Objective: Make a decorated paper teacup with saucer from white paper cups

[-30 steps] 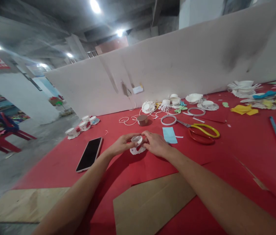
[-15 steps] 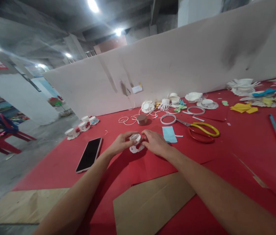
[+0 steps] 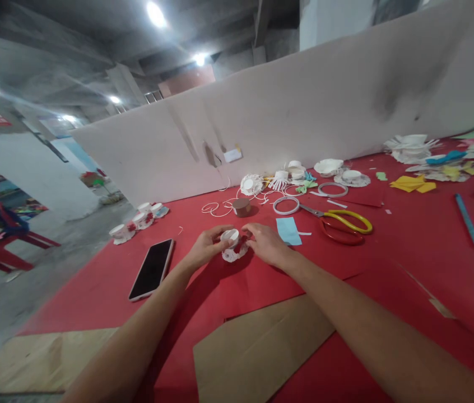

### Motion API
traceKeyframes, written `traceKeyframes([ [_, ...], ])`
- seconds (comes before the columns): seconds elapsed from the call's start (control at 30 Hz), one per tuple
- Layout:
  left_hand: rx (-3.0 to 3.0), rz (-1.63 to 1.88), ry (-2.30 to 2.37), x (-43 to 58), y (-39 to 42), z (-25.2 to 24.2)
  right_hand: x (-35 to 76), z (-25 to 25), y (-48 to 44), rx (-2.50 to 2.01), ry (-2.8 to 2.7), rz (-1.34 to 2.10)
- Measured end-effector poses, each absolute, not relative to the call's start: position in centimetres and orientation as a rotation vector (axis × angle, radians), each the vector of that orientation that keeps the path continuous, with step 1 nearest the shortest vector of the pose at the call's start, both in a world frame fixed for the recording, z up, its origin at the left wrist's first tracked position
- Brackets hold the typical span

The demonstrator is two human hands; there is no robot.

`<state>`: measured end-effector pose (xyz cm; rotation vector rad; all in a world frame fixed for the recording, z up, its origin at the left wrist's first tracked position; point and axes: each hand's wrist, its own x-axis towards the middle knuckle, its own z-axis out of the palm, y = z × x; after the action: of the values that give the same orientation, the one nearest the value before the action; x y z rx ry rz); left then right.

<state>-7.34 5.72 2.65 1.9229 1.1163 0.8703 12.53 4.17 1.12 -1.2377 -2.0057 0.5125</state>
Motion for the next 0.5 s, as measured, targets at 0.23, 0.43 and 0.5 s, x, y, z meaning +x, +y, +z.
traceKeyframes([
  [0.23, 1.939, 1.001, 1.157, -7.29, 5.83, 2.75, 13.02, 0.65, 4.19, -1.179, -1.859, 0.755],
  [0.43, 1.955, 1.013, 1.133, -6.65, 5.18, 2.90, 12.62, 0.77, 3.78, -1.115, -1.845, 0.781],
  [0.5, 1.972, 1.028, 1.124, -6.50, 5.05, 2.95, 12.54, 0.82, 3.70, -1.133, -1.849, 0.722],
])
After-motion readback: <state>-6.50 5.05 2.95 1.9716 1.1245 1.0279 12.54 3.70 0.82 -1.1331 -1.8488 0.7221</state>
